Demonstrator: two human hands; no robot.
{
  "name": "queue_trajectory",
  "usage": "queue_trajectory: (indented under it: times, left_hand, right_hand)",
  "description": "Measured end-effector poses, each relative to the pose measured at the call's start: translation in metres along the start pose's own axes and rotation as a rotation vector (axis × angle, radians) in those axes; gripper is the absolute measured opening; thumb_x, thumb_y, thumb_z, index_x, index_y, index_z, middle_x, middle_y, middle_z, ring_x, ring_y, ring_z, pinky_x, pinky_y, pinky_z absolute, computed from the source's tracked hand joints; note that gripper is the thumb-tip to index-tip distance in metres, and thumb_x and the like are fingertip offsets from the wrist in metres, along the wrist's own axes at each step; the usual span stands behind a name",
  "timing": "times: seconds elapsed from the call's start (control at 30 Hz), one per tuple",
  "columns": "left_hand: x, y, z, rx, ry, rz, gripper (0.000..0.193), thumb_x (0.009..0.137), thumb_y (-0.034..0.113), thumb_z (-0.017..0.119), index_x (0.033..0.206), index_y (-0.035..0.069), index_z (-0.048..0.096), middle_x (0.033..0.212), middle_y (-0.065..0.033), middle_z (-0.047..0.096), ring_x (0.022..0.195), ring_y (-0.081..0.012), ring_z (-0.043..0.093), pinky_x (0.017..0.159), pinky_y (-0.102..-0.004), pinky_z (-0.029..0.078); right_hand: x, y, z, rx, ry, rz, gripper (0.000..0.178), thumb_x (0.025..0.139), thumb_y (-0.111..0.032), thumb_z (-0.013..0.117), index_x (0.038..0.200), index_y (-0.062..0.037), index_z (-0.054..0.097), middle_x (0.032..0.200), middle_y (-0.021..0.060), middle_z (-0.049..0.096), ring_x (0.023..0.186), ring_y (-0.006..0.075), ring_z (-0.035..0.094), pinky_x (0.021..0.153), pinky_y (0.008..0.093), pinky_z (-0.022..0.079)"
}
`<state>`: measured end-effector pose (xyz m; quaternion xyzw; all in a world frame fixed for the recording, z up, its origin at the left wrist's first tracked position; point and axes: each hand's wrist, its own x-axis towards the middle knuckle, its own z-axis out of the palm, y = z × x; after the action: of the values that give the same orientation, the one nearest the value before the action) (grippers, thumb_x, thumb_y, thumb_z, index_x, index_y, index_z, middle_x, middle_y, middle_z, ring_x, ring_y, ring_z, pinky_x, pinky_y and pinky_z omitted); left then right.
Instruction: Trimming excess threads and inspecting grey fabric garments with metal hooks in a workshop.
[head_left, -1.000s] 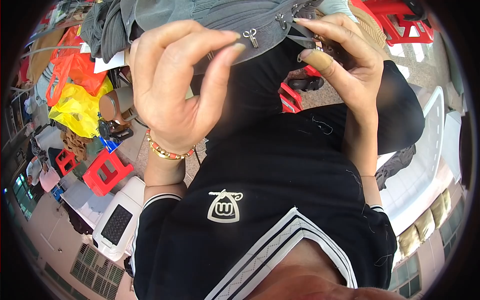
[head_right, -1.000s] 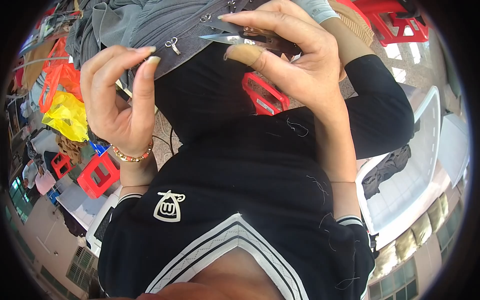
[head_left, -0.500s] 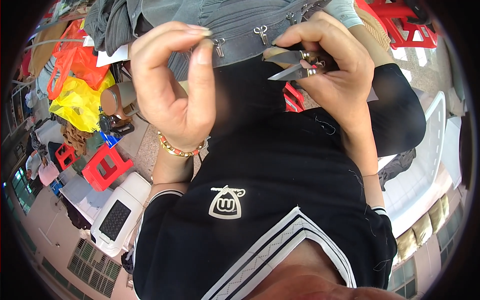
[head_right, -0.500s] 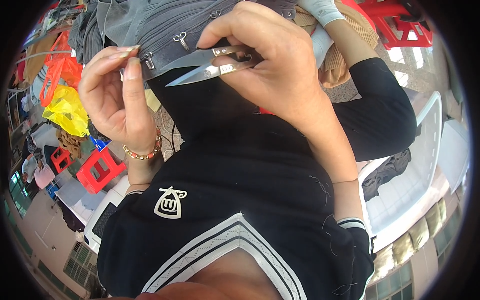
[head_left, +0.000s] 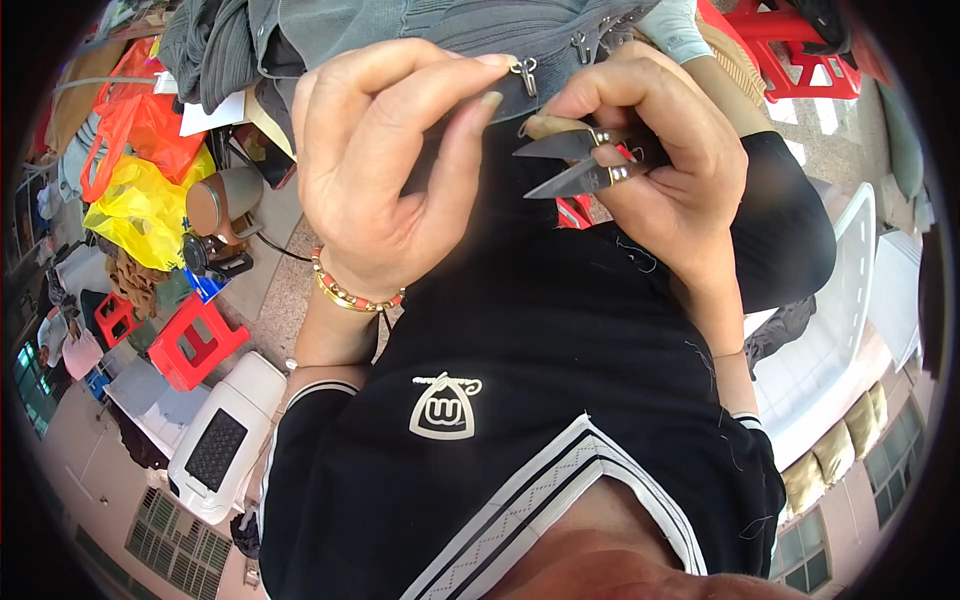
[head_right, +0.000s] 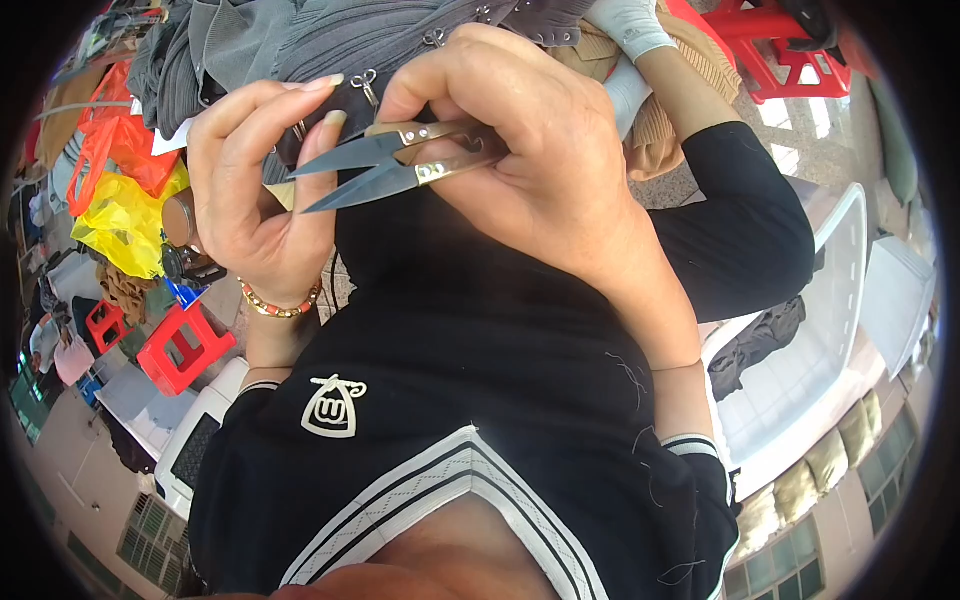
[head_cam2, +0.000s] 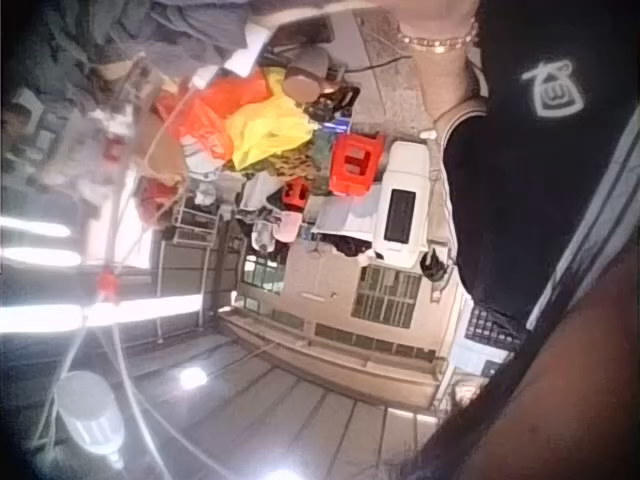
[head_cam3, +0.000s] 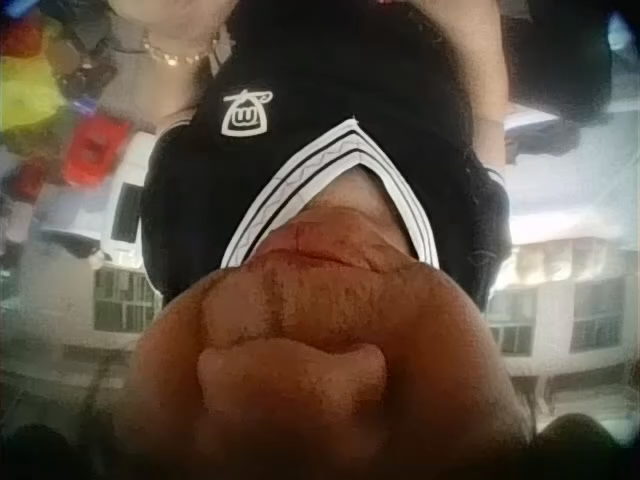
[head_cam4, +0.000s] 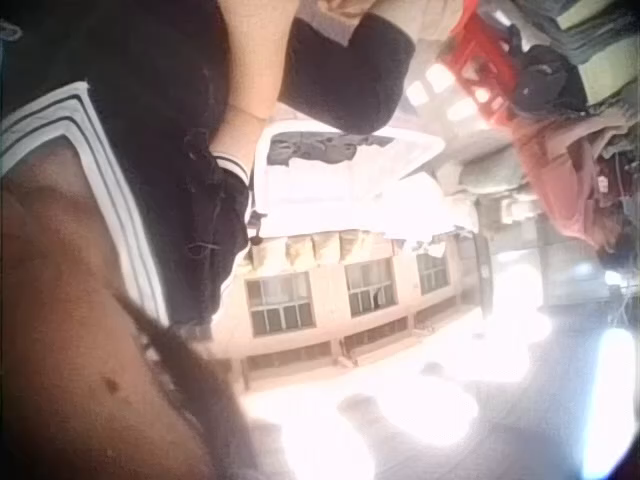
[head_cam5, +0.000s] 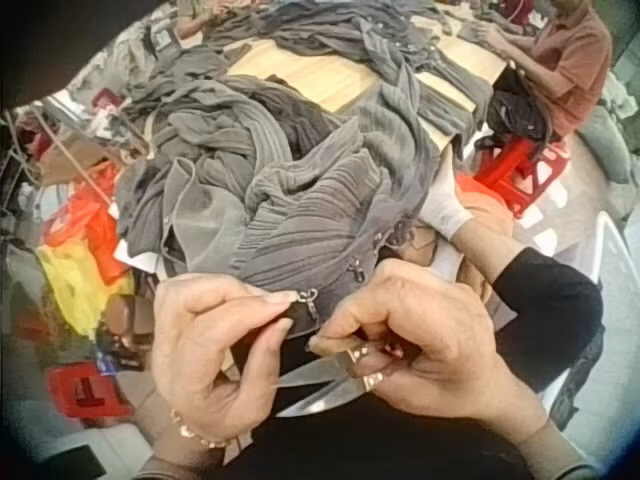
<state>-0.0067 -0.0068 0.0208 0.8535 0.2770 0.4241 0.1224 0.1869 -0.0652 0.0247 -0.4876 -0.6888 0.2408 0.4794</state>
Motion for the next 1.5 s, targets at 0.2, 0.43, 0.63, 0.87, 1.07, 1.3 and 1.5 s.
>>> queue_trajectory:
  times: [0.2, 0.43, 0.63, 0.87, 1.07, 1.3, 1.5]
  left_hand:
    - [0.006, 0.004, 0.0, 0.06, -0.053, -0.012, 0.037, 0.069, -0.001, 0.078, 0.105, 0.009, 0.073, 0.095, -0.0051, 0.063, 0.088, -0.0185, 0.057, 0.078, -0.0285, 0.043]
    - [0.006, 0.0, -0.001, 0.066, -0.057, -0.017, 0.036, 0.07, 0.001, 0.078, 0.105, 0.009, 0.074, 0.095, -0.004, 0.063, 0.086, -0.0177, 0.056, 0.078, -0.028, 0.042]
    - [0.009, 0.003, 0.003, 0.041, -0.045, -0.037, 0.029, 0.076, 0.002, 0.076, 0.104, 0.008, 0.073, 0.094, -0.0046, 0.062, 0.088, -0.0179, 0.056, 0.079, -0.0274, 0.043]
    - [0.019, 0.013, 0.002, 0.034, -0.077, -0.117, 0.02, 0.078, 0.002, 0.074, 0.098, 0.005, 0.072, 0.092, -0.0044, 0.06, 0.088, -0.0181, 0.055, 0.078, -0.0273, 0.042]
    - [0.02, 0.006, 0.006, 0.004, -0.054, -0.055, 0.017, 0.078, 0.002, 0.075, 0.095, 0.004, 0.072, 0.091, -0.0041, 0.059, 0.085, -0.0171, 0.055, 0.076, -0.027, 0.042]
    - [0.016, 0.002, 0.01, -0.16, 0.028, -0.14, 0.011, 0.084, 0.0, 0.07, 0.095, 0.002, 0.072, 0.091, -0.0039, 0.059, 0.082, -0.0122, 0.054, 0.073, -0.0219, 0.042]
    - [0.016, 0.002, 0.013, -0.188, 0.073, -0.18, 0.009, 0.085, 0.0, 0.069, 0.094, 0.001, 0.071, 0.092, -0.0042, 0.059, 0.082, -0.011, 0.054, 0.073, -0.0216, 0.042]
  right_hand:
    - [0.003, -0.003, 0.001, 0.047, -0.021, -0.006, 0.036, 0.057, 0.014, 0.055, 0.089, 0.0015, 0.066, 0.079, 0.0013, 0.057, 0.065, 0.0094, 0.042, 0.058, 0.0218, 0.033]
    - [0.002, 0.001, -0.009, -0.033, 0.078, 0.18, 0.019, 0.073, 0.01, 0.069, 0.088, 0.0007, 0.064, 0.08, -0.0015, 0.059, 0.07, 0.0035, 0.049, 0.06, 0.0172, 0.037]
    - [0.034, 0.064, 0.028, 1.007, 0.089, -0.547, 0.018, 0.081, 0.0, 0.075, 0.095, 0.0007, 0.064, 0.078, -0.0038, 0.056, 0.066, 0.0022, 0.048, 0.058, 0.0164, 0.035]
    - [0.032, -0.017, -0.01, 0.512, 0.031, 0.573, 0.015, 0.084, 0.001, 0.073, 0.091, -0.0016, 0.06, 0.077, -0.0051, 0.056, 0.065, -0.0004, 0.046, 0.057, 0.0151, 0.035]
    - [0.027, -0.001, -0.006, 0.402, 0.057, 0.301, 0.018, 0.083, 0.001, 0.075, 0.093, -0.0014, 0.061, 0.078, -0.0042, 0.057, 0.066, 0.0003, 0.047, 0.057, 0.0157, 0.035]
    - [0.017, 0.01, -0.024, 0.091, 0.05, 0.157, 0.038, 0.073, 0.001, 0.079, 0.109, 0.0015, 0.066, 0.084, 0.002, 0.06, 0.073, 0.0092, 0.055, 0.06, 0.0224, 0.042]
    - [0.014, 0.024, -0.028, -0.159, -0.027, -0.163, 0.036, 0.071, 0.0, 0.078, 0.106, 0.0006, 0.069, 0.086, 0.0036, 0.065, 0.073, 0.0106, 0.056, 0.063, 0.0223, 0.043]
